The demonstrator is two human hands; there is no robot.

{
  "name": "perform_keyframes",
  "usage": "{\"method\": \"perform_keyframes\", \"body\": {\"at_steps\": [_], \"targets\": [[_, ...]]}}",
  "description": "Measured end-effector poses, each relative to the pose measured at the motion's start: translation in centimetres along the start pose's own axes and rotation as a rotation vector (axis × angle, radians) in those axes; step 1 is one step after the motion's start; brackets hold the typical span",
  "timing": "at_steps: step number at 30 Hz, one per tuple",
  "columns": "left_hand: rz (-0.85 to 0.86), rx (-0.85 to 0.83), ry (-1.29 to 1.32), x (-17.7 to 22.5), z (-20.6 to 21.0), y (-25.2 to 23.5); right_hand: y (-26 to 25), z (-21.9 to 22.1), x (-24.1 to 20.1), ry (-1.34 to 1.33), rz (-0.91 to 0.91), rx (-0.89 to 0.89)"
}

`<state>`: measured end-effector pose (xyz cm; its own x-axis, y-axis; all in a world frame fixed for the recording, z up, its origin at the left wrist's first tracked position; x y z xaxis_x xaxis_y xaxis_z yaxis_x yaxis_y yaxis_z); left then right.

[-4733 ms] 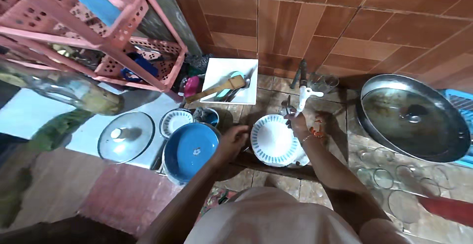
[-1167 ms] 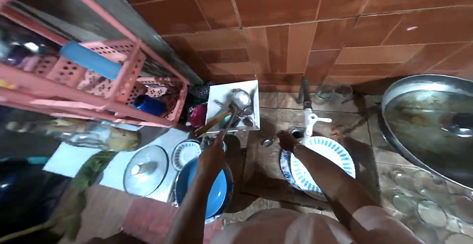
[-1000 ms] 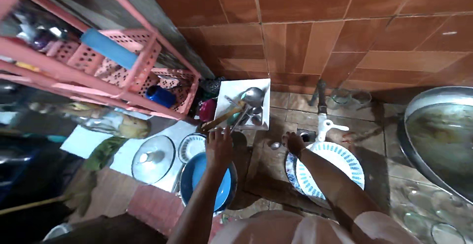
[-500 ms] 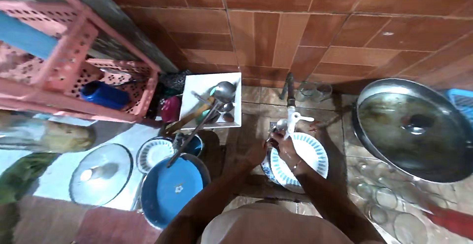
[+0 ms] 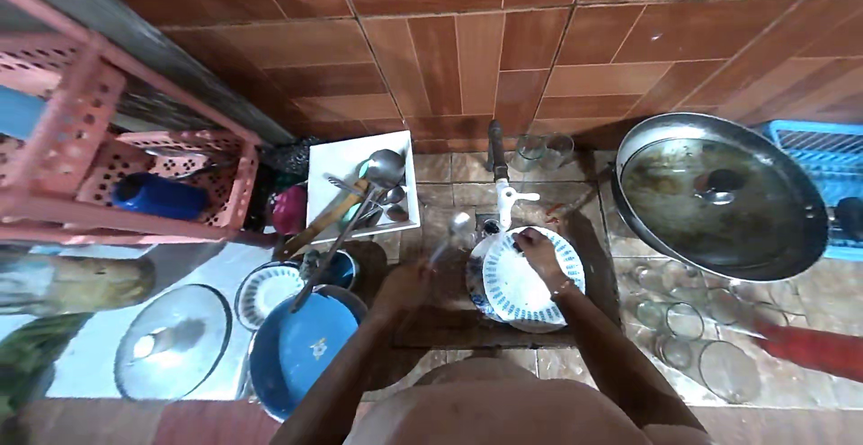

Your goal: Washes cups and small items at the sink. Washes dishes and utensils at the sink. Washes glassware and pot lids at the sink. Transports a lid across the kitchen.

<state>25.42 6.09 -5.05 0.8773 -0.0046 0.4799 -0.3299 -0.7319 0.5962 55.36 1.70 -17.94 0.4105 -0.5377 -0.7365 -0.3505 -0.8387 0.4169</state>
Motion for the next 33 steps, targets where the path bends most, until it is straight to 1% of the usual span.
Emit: {"method": "perform_keyframes", "body": {"at_steps": [1,2,4,6,8,10,11,12,14,15,16,18,19,21,22,23,26,28,29,30,32,33], "targets": [[0.009,0.117,-0.051,-0.6,-2.1,0.6,0.1,-1.8,0.8,0.259,-0.046,0.036],[-0.011,0.21,-0.113,-1.5,-4.1,1.0,0.4,-3.2,2.2,0.464,-0.045,0.052],[-0.093,0.368,-0.207,-3.4,-7.2,1.2,1.3,-5.0,5.9,0.694,0.095,0.022],[-0.193,0.43,-0.268,-5.2,-9.3,0.6,2.7,-6.0,8.5,0.789,0.274,-0.015],[-0.201,0.51,-0.36,-5.9,-10.4,0.2,3.7,-6.5,9.9,0.815,0.373,-0.037],[-0.084,0.643,-0.425,-4.7,-10.9,0.6,3.9,-6.8,10.2,0.805,0.403,-0.055],[0.004,0.691,-0.425,-3.5,-10.7,1.0,3.9,-6.9,10.2,0.789,0.409,-0.066],[0.088,0.703,-0.398,-2.1,-10.3,1.3,3.8,-6.9,10.3,0.766,0.416,-0.083],[0.202,0.61,-0.296,0.4,-7.9,1.3,3.7,-7.0,11.1,0.695,0.415,-0.132],[0.244,0.519,-0.242,1.5,-6.1,0.9,3.7,-7.0,11.7,0.642,0.401,-0.151],[0.266,0.392,-0.186,2.2,-3.9,0.0,3.7,-7.1,12.0,0.572,0.376,-0.151],[0.261,0.12,-0.064,2.3,1.2,-2.6,4.6,-7.3,11.7,0.336,0.324,-0.115],[0.253,0.023,-0.007,1.9,3.7,-3.8,5.5,-7.4,11.0,0.18,0.282,-0.086],[0.207,-0.106,0.084,0.8,8.4,-5.6,7.4,-7.1,9.2,-0.129,0.197,-0.05],[0.177,-0.14,0.106,0.4,10.4,-6.2,8.1,-6.8,8.3,-0.223,0.144,-0.038],[0.147,-0.165,0.117,0.2,12.1,-6.4,8.8,-6.6,7.3,-0.255,0.096,-0.025],[0.047,-0.238,0.091,0.2,15.4,-6.4,10.4,-6.4,4.6,-0.163,0.015,0.048],[0.036,-0.228,0.117,0.1,16.3,-6.7,11.1,-6.6,4.0,-0.181,0.009,0.085],[0.031,-0.206,0.18,-0.1,16.3,-7.0,11.3,-6.8,4.1,-0.247,0.021,0.096],[0.025,-0.161,0.299,-0.4,16.1,-7.3,11.5,-6.9,4.3,-0.341,0.041,0.095],[-0.018,-0.078,0.628,-1.2,14.9,-7.3,11.4,-6.9,5.2,-0.546,0.076,0.096],[-0.057,-0.078,0.825,-1.6,14.4,-7.2,11.3,-6.8,5.6,-0.629,0.087,0.089]]}}
Point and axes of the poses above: each hand's wrist, its own y-axis away from the middle knuckle, its own z-axis out of the palm, x = y × z, the point moved 7 cm from there along -y, towards the middle knuckle, and after that the axes turned 3 degrees about y, right-handed, at the moved point
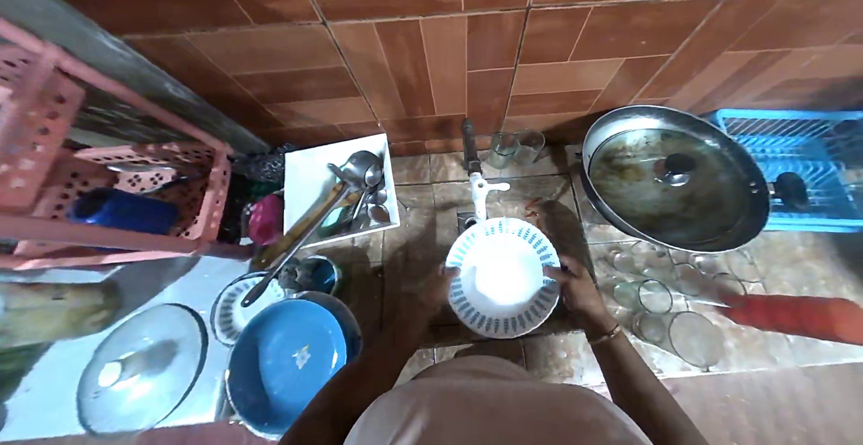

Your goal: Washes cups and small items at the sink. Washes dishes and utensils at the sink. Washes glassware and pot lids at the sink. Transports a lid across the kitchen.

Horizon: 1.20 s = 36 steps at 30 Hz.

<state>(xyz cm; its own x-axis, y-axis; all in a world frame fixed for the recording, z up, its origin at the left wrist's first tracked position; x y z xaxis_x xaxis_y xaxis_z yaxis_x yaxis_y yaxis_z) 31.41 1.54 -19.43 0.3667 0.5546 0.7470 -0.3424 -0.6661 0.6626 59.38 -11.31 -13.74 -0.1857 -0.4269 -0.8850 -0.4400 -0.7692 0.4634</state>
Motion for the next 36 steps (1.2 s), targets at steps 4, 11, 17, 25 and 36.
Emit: {"method": "perform_keyframes", "body": {"at_steps": [4,11,17,25,36], "targets": [[-0.132,-0.012,0.446,2.1,-1.0,2.3,-1.5,1.7,1.0,0.124,0.012,-0.062],[0.077,0.21,0.232,6.3,-1.8,5.1,-5.4,9.8,2.1,1.045,-0.35,-0.02],[0.225,0.257,0.08,8.1,-2.6,6.0,-2.8,18.1,-1.0,0.803,-0.67,-0.143],[0.372,0.449,-0.252,12.2,-5.5,9.2,4.0,17.3,3.3,0.964,-1.099,-0.52],[0.307,0.545,-0.205,11.7,-11.0,13.9,-10.4,9.7,6.9,1.213,0.066,-0.17]]}}
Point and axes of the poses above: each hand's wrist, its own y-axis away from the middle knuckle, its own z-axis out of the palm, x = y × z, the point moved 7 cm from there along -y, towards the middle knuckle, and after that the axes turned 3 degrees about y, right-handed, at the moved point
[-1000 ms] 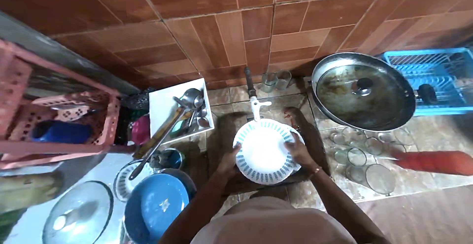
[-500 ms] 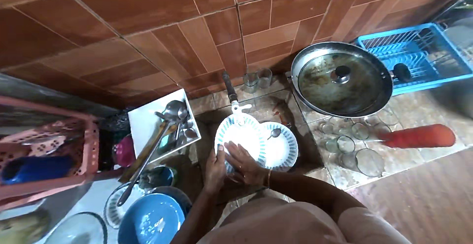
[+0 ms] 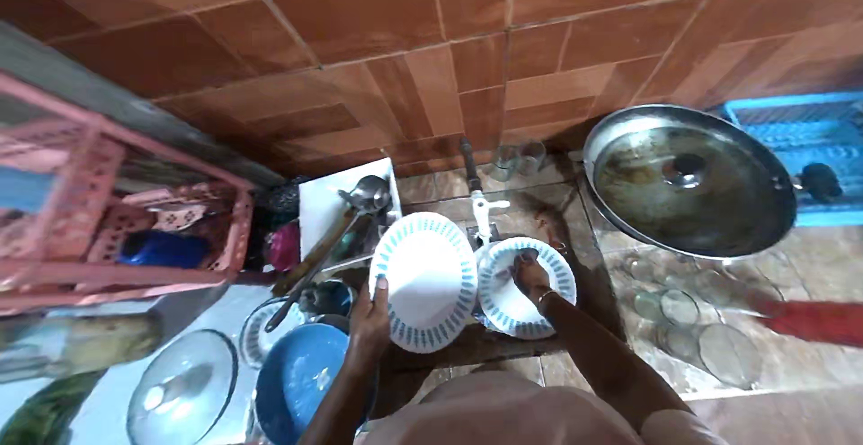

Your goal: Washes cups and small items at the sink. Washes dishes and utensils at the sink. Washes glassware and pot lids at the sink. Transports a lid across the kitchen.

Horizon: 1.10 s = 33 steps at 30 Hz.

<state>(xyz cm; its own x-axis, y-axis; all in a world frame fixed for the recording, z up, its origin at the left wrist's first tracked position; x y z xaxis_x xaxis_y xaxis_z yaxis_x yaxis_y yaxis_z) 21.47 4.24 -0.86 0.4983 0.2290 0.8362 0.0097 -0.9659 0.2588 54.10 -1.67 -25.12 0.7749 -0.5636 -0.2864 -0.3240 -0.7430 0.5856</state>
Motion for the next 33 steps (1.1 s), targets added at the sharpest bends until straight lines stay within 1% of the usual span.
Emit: {"method": "perform_keyframes", "body": {"at_steps": [3,5,7,9,11,13,15,17,19,20,21,22,23,25,27,29,30,31,33], "targets": [[-0.016,-0.028,0.037,-2.3,-0.6,1.3,0.8,1.9,-2.8,0.06,-0.122,-0.049],[-0.053,-0.009,0.045,-3.3,-1.5,2.6,1.7,2.9,-4.0,0.037,-0.199,-0.109],[-0.075,0.018,0.051,-4.6,-2.5,3.8,2.9,2.4,-5.4,-0.024,-0.234,-0.14],[-0.112,0.045,0.077,-5.6,-3.3,4.9,5.0,-0.2,-8.8,-0.099,-0.343,-0.064],[-0.137,0.056,0.106,-6.4,-3.7,5.7,7.7,-4.1,-13.7,-0.219,-0.489,0.027],[-0.137,0.071,0.132,-6.9,-3.9,6.1,9.6,-7.9,-18.9,-0.338,-0.605,0.076],[-0.149,0.07,0.17,-7.2,-3.9,6.4,10.5,-10.6,-23.2,-0.457,-0.697,0.093],[-0.161,0.079,0.204,-7.3,-3.9,6.7,11.2,-12.5,-25.9,-0.522,-0.821,0.109],[-0.164,0.098,0.23,-7.3,-4.1,7.0,11.6,-13.8,-26.2,-0.498,-0.897,0.121],[-0.158,0.103,0.236,-7.3,-4.4,7.0,11.2,-13.8,-25.2,-0.475,-0.903,0.122],[-0.155,0.107,0.242,-7.4,-4.7,7.1,10.3,-13.2,-23.4,-0.443,-0.86,0.085],[-0.149,0.106,0.241,-7.5,-4.9,7.1,9.0,-12.0,-20.8,-0.404,-0.77,0.019],[-0.142,0.106,0.231,-7.6,-5.1,7.1,7.3,-10.6,-17.3,-0.357,-0.657,-0.014],[-0.127,0.098,0.206,-7.6,-5.4,7.2,4.4,-8.3,-8.4,-0.19,-0.383,0.032],[-0.125,0.092,0.178,-7.2,-5.3,7.2,3.3,-7.2,0.7,-0.014,-0.102,0.122],[-0.131,0.06,0.163,-7.0,-4.9,7.0,3.5,-6.4,7.4,0.049,0.137,0.125],[-0.127,0.044,0.157,-6.9,-4.5,6.8,4.0,-5.9,9.4,0.037,0.237,0.089],[-0.117,0.025,0.155,-6.8,-3.9,6.4,4.5,-5.3,10.5,-0.002,0.301,0.045],[-0.106,-0.02,0.144,-6.5,-2.8,5.9,4.8,-3.7,11.6,-0.133,0.354,-0.051]]}}
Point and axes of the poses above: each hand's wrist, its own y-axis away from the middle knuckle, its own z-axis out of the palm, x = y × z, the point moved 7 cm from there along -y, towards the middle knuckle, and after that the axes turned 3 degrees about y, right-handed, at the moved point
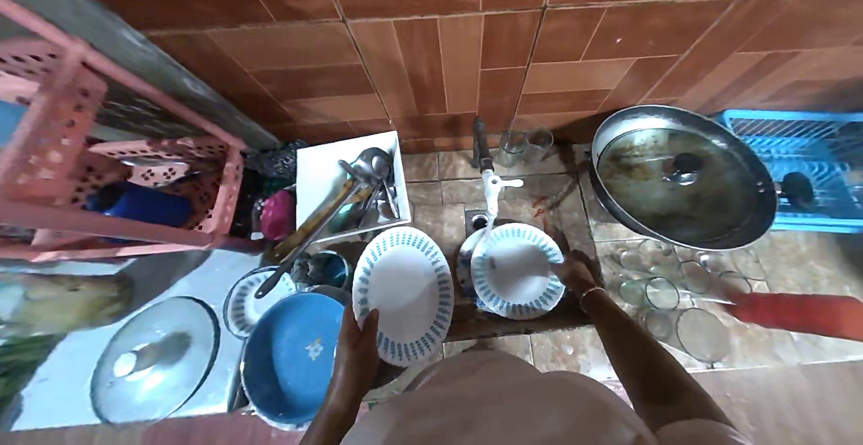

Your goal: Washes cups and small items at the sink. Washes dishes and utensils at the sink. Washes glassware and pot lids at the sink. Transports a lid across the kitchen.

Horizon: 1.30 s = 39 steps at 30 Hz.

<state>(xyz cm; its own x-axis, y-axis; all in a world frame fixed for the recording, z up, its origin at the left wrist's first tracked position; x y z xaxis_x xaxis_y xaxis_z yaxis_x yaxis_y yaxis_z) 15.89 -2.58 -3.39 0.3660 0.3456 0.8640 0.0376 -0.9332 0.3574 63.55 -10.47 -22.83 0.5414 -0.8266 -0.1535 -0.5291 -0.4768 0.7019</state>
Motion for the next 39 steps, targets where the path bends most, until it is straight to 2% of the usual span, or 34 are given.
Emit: {"method": "perform_keyframes", "body": {"at_steps": [4,8,9,12,15,17,20,25,30,34,39], "targets": [[-0.026,-0.068,-0.011,0.5,1.9,-0.7,-1.0,1.9,0.7,-0.254,-0.066,-0.028],[-0.041,-0.094,0.066,0.6,3.6,-1.5,3.5,-1.5,-2.6,-0.549,-0.247,0.039],[-0.051,-0.091,0.084,0.4,4.0,-1.8,4.6,-2.7,-3.7,-0.561,-0.289,0.066],[-0.061,-0.09,0.141,-0.3,5.5,-2.9,8.2,-6.8,-6.3,-0.371,-0.406,0.206],[-0.084,-0.091,0.16,-1.3,6.7,-3.8,11.1,-9.5,-6.8,-0.28,-0.509,0.356],[-0.111,-0.072,0.188,-2.1,7.4,-4.5,12.3,-10.8,-6.0,-0.382,-0.554,0.451],[-0.164,-0.054,0.221,-3.6,8.4,-5.5,12.1,-11.3,-4.2,-0.685,-0.585,0.447],[-0.223,-0.05,0.243,-5.3,10.3,-6.6,9.8,-7.6,-3.3,-1.018,-0.534,0.282],[-0.229,-0.06,0.258,-5.3,11.1,-6.9,8.7,-2.6,-5.1,-1.237,-0.48,0.129],[-0.227,-0.055,0.314,-4.7,10.6,-6.5,8.6,1.0,-8.0,-1.215,-0.478,0.099],[-0.243,-0.014,0.342,-4.1,8.9,-5.9,8.2,3.6,-11.1,-0.863,-0.554,0.024]]}}
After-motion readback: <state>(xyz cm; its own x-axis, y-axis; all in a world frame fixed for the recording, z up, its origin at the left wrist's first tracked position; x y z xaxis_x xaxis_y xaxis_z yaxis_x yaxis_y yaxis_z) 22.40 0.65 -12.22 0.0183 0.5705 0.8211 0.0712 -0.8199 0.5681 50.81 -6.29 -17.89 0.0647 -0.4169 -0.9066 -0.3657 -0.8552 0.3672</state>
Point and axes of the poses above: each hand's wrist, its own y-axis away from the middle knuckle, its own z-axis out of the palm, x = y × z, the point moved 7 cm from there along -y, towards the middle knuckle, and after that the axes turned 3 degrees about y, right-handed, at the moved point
